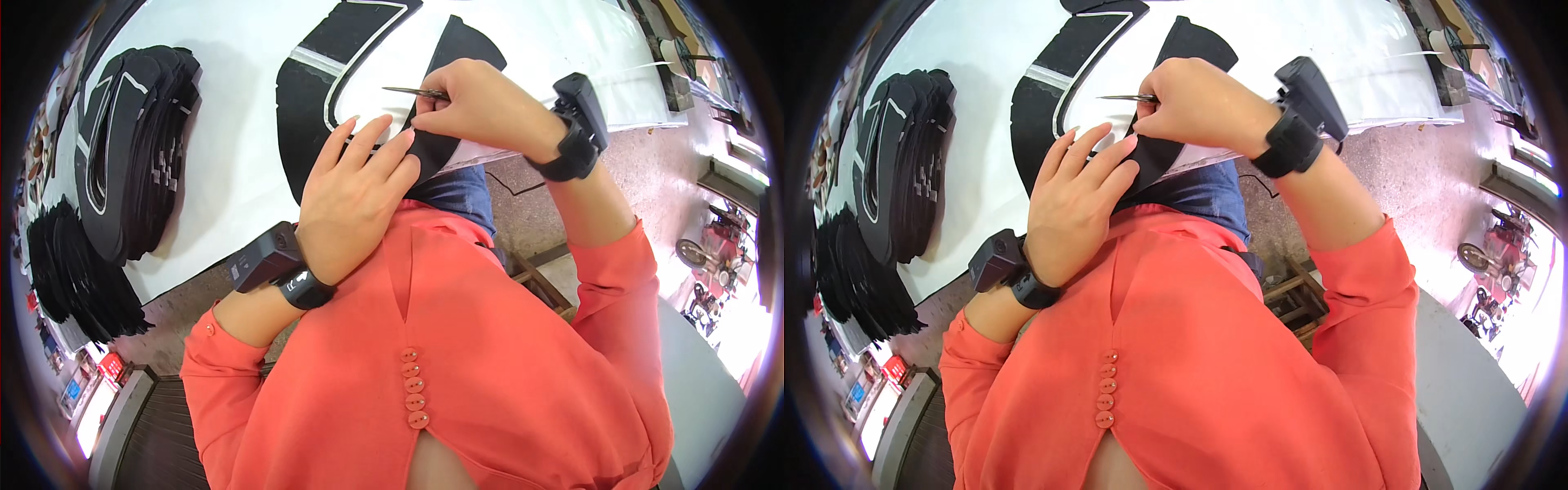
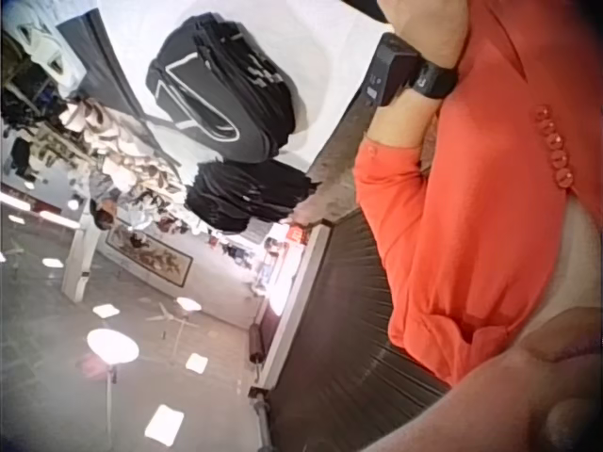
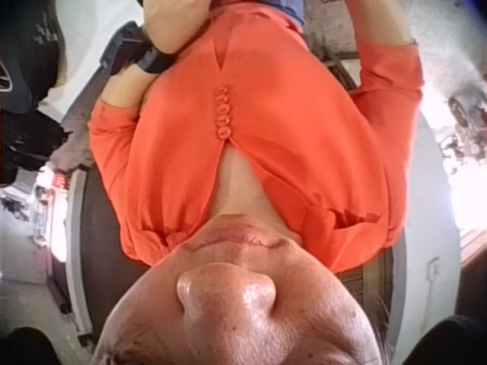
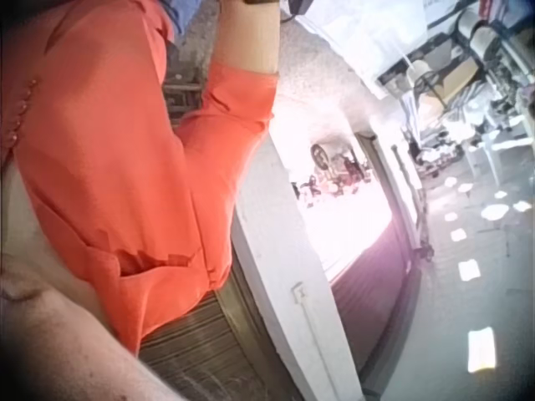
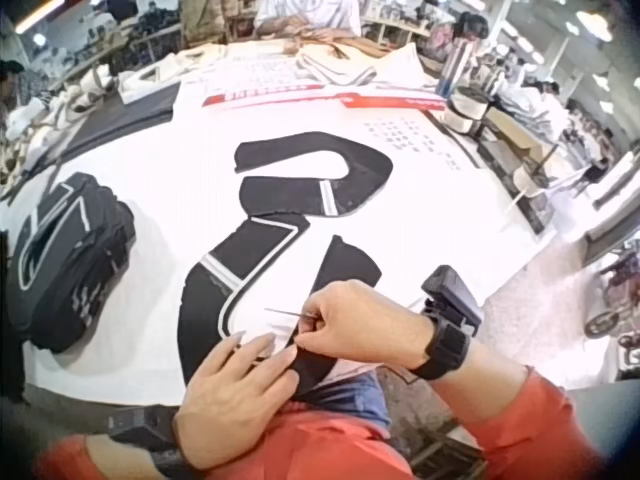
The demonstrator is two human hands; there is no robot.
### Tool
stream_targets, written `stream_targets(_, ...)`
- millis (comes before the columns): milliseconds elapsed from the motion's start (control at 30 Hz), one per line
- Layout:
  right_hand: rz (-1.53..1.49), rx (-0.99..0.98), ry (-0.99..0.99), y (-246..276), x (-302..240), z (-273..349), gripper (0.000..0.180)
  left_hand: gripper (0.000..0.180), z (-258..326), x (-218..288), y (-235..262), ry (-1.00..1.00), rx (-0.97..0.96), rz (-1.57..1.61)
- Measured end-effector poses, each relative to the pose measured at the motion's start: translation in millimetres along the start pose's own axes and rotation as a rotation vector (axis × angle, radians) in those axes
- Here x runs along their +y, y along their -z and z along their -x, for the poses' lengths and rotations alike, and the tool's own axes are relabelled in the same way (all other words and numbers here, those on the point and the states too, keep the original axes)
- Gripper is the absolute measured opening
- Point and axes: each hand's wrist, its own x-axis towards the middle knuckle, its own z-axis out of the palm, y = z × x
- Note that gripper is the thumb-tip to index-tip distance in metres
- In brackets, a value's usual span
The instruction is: Trim excess material or threads from shoe upper components using small snips.
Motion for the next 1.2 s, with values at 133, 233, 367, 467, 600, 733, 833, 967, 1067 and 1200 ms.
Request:
stream_targets(133, 0.101, -0.074, 0.043, 19.9, 6.0, -4.9, 0.021, 0.018, 3.8, -3.7, -0.4, -0.02, 0.01, 0.007)
stream_targets(233, 0.051, -0.056, 0.07, 21.0, -7.4, -10.3, 0.022, 0.017, 5.8, -4.9, -3.9, -0.029, 0.025, 0.012)
stream_targets(367, 0.012, -0.083, 0.059, 21.3, -4.8, -17.2, 0.023, 0.018, 3.6, -3.3, -4.7, -0.023, 0.047, 0.022)
stream_targets(467, 0.07, -0.061, 0.019, 20.2, 7.4, -19.3, 0.025, 0.019, 1.2, -1.4, -3.3, -0.015, 0.037, 0.034)
stream_targets(600, 0.101, -0.046, 0.017, 16.7, 6.7, -21.9, 0.025, 0.015, 1.9, -1.9, -10.0, -0.023, 0.094, -0.007)
stream_targets(733, 0.109, -0.075, -0.022, 15.4, 4.7, -25.0, 0.025, 0.014, -3.3, -1.7, -13.0, 0.002, 0.1, 0.008)
stream_targets(833, 0.113, -0.058, 0.013, 14.9, 9.1, -24.6, 0.025, 0.013, -6.4, 1.2, -12.0, 0.021, 0.085, -0.004)
stream_targets(967, 0.093, -0.064, 0.053, 19.6, 10.1, -21.7, 0.025, 0.016, -5.1, 3.8, -8.3, 0.035, 0.04, 0.014)
stream_targets(1067, 0.104, -0.082, 0.061, 25.4, 7.5, -20.5, 0.025, 0.015, -2.7, 3.5, -10.6, 0.034, 0.045, 0.003)
stream_targets(1200, 0.042, -0.221, 0.032, 38.9, -5.3, -14.7, 0.024, 0.012, -2.3, 1.9, -14.3, 0.018, 0.09, -0.036)
